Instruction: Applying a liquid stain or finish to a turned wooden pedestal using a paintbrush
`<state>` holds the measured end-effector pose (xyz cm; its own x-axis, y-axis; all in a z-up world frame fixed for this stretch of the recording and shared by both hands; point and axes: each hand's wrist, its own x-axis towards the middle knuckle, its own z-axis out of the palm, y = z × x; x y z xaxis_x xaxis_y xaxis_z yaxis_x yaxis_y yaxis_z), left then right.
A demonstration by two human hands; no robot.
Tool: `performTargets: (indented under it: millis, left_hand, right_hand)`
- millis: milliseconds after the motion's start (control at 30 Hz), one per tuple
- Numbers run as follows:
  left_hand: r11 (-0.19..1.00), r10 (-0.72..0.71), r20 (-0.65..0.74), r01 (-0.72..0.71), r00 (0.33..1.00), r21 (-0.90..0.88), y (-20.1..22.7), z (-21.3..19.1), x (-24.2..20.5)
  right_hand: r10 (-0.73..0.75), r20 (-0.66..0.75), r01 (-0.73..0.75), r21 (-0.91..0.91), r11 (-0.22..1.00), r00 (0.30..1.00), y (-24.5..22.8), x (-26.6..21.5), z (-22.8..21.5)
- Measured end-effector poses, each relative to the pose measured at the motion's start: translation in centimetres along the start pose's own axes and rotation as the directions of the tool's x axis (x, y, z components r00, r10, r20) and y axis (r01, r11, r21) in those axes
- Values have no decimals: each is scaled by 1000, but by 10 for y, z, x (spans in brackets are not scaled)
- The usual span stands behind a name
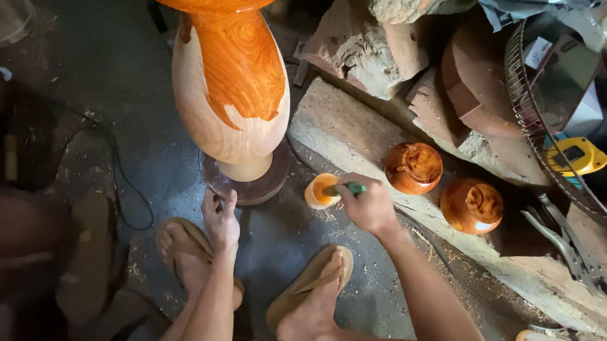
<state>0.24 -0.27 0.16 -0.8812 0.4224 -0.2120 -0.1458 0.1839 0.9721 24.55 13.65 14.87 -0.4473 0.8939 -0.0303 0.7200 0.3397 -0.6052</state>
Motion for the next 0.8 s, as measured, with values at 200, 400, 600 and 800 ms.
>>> performTargets:
  millis: [200,400,600,800]
  left_hand:
    - [1000,6,14,-6,1000,-5,12,-2,-3]
    - [997,-74,42,75,996,-21,-13,-3,9]
    - [999,-5,10,4,1000,35,-53,0,38]
    - [999,39,70,-38,997,-20,0,-7,28]
  right_hand:
    - [-281,-264,316,97,944,922,-23,-28,-44]
    - [-123,-279,184,206,961,952,-8,-39,-24]
    - [-59,-317,136,226,964,947,31,-27,-13]
    - [-23,-310,102,242,965,950,10,-30,-25]
